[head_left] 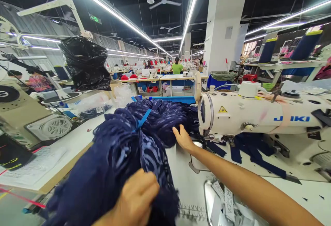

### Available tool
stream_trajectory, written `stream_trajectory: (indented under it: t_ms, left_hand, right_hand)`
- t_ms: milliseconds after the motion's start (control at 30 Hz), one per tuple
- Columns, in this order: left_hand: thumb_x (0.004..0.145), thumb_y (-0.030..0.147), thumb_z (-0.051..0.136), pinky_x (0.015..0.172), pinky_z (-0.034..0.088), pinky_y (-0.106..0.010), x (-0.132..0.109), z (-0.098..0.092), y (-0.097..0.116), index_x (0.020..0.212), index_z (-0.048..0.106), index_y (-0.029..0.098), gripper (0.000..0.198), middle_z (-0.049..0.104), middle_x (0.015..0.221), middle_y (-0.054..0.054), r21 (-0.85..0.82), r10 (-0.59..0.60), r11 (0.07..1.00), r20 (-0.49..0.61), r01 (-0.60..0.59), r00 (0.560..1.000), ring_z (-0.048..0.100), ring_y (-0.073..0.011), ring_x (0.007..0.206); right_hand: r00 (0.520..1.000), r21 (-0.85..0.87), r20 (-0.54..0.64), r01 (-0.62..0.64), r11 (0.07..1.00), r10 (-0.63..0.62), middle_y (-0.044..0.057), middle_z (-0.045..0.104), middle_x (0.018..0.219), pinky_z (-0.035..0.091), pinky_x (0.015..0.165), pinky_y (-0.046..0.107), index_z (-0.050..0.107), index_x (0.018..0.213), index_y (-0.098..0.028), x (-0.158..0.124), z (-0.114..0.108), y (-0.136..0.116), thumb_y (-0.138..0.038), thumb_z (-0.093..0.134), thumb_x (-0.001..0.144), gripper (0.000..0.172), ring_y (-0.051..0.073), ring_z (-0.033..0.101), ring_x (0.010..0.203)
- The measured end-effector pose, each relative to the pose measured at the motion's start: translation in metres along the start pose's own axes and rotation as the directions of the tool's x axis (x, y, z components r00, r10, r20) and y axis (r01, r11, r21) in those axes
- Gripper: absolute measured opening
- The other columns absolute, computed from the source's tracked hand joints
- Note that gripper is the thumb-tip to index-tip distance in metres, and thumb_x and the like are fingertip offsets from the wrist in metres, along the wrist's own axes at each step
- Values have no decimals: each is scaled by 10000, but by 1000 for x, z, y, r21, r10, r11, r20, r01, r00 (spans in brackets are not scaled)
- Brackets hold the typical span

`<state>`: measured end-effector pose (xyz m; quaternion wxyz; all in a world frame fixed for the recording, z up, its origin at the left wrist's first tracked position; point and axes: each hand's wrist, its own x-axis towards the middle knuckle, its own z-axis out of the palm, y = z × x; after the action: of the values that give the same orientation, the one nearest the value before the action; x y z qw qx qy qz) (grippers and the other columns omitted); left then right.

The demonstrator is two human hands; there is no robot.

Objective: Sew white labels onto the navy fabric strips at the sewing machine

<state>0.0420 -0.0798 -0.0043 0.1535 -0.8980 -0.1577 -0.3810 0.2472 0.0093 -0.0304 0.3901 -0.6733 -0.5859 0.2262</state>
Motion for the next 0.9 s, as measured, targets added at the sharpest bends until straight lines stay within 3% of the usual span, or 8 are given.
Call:
stream_trajectory:
  t_ms: [33,100,167,300,467,667,900]
  left_hand:
    - [806,51,242,485,318,-253,-1,3,10,612,481,179,333,429,555,-3,-44,58,997,-70,-61,996,390,-112,484]
    - [833,73,279,465,280,-254,3,9,21,603,468,170,313,396,523,15,-95,127,987,-18,-128,992,340,-102,461]
    - [839,64,285,487,287,-256,13,13,21,601,458,160,309,426,548,6,-150,118,984,147,-96,982,353,-105,498]
    - [839,49,282,503,273,-260,23,13,4,590,450,153,318,454,599,-7,-170,129,982,246,-88,961,332,-113,535]
    - [837,71,328,568,287,-288,17,10,-4,677,516,155,261,516,706,-30,-47,248,968,322,-246,914,387,-138,624]
    - [779,120,437,613,318,-311,23,6,-10,706,537,170,133,563,803,-46,18,321,934,393,-356,862,437,-164,710]
    - [741,162,436,732,386,-359,41,10,-52,842,583,165,178,580,991,-85,-53,415,893,474,-446,777,466,-219,860]
  right_hand:
    - [1000,-3,-25,-19,1000,19,174,492,1172,356,872,327,354,1197,-77,2,0,1,-353,263,898,417,225,458,1099]
    - [997,-10,-58,-45,999,45,177,485,1174,349,878,318,341,1197,-70,7,-1,5,-343,247,902,413,222,450,1107]
    - [997,-17,-65,-53,998,52,162,493,1168,342,885,298,346,1199,-84,10,-2,7,-345,240,905,408,207,446,1114]
    - [998,-23,-37,-53,998,52,131,531,1133,350,867,291,406,1164,-130,3,-6,3,-393,264,895,403,201,468,1092]
    - [998,-99,-31,-65,993,62,147,568,1063,384,796,333,450,1085,-129,-41,-6,-14,-488,336,834,453,250,520,1005]
    - [982,-405,191,86,910,-8,126,632,914,388,683,330,562,883,-154,-71,-16,-22,-232,430,746,205,262,576,869]
    - [979,-383,202,43,923,39,50,645,739,370,598,271,623,688,-179,-66,-43,1,-162,445,704,179,216,585,758]
